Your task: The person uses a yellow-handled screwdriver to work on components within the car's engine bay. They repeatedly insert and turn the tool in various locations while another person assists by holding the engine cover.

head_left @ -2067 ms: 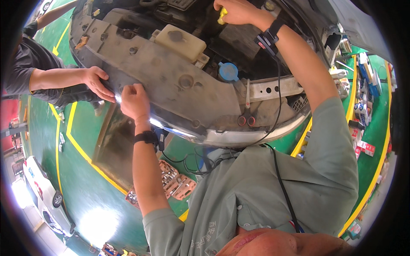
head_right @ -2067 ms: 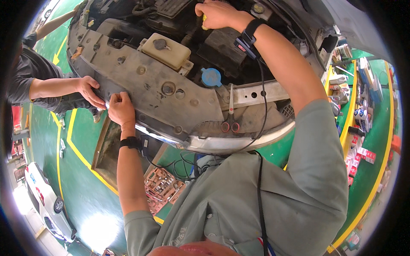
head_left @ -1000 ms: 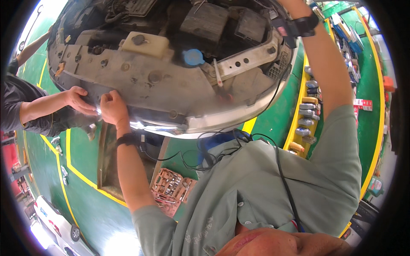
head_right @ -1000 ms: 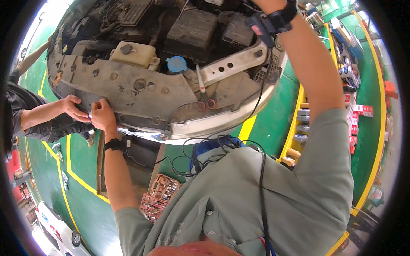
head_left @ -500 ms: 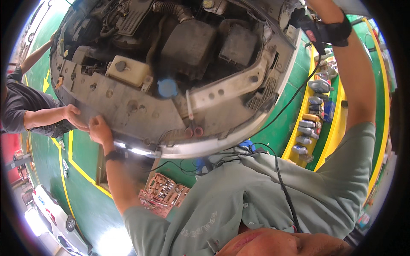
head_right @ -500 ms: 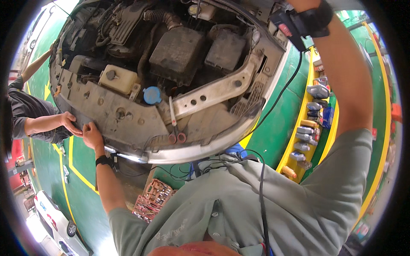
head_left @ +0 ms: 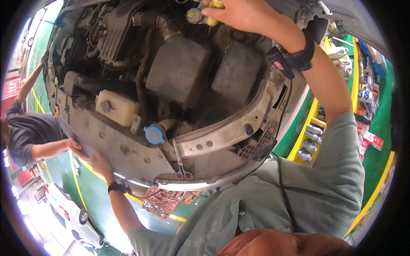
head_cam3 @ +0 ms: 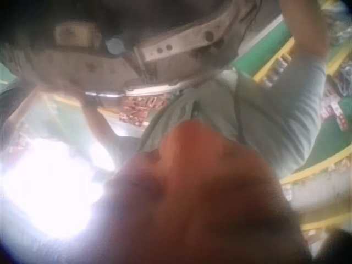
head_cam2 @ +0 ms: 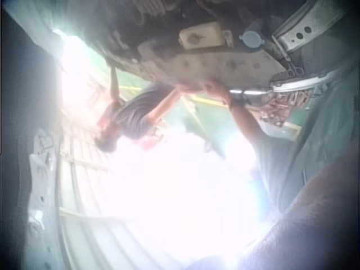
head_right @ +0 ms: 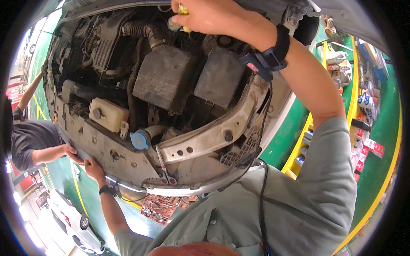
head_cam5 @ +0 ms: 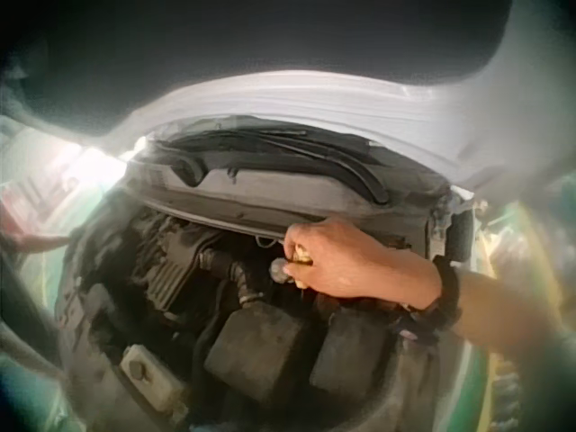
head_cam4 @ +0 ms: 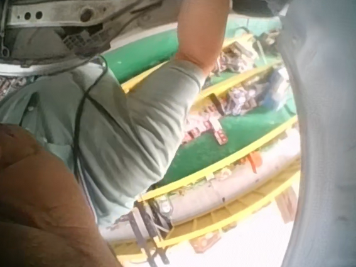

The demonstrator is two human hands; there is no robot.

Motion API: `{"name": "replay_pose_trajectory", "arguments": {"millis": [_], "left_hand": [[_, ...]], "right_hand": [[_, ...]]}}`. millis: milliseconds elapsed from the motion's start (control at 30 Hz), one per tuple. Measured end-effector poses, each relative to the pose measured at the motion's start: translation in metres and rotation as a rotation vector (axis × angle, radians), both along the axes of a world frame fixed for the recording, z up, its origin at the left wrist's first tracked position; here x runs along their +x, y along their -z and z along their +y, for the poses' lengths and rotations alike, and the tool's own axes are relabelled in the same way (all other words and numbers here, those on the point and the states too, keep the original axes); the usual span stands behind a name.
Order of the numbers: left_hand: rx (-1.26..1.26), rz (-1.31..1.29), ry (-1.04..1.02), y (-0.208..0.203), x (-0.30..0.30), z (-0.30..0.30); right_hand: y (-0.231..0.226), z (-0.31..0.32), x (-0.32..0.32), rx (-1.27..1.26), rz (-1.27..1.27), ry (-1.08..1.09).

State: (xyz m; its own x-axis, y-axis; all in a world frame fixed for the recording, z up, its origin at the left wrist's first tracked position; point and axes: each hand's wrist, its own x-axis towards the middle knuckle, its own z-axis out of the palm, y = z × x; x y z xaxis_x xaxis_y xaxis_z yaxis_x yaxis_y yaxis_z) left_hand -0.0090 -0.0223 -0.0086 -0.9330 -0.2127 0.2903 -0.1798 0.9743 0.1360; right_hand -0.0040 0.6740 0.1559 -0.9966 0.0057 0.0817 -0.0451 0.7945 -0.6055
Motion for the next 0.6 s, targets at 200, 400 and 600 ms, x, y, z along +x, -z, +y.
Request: {"name": "replay_pose_trajectory", "arguments": {"millis": [200,400,600], "left_hand": [[0.035,0.028,-0.007,-0.011,0.006,0.022],[0.024,0.001,-0.033,-0.006,0.003,0.002],[0.014,-0.001,-0.030,-0.004,0.003,0.003]], "right_hand": [[0.057,0.022,-0.011,0.108,0.048,-0.081],[0.074,0.028,-0.012,0.023,0.173,-0.121],[0.071,0.030,-0.009,-0.004,0.165,-0.150]]}}
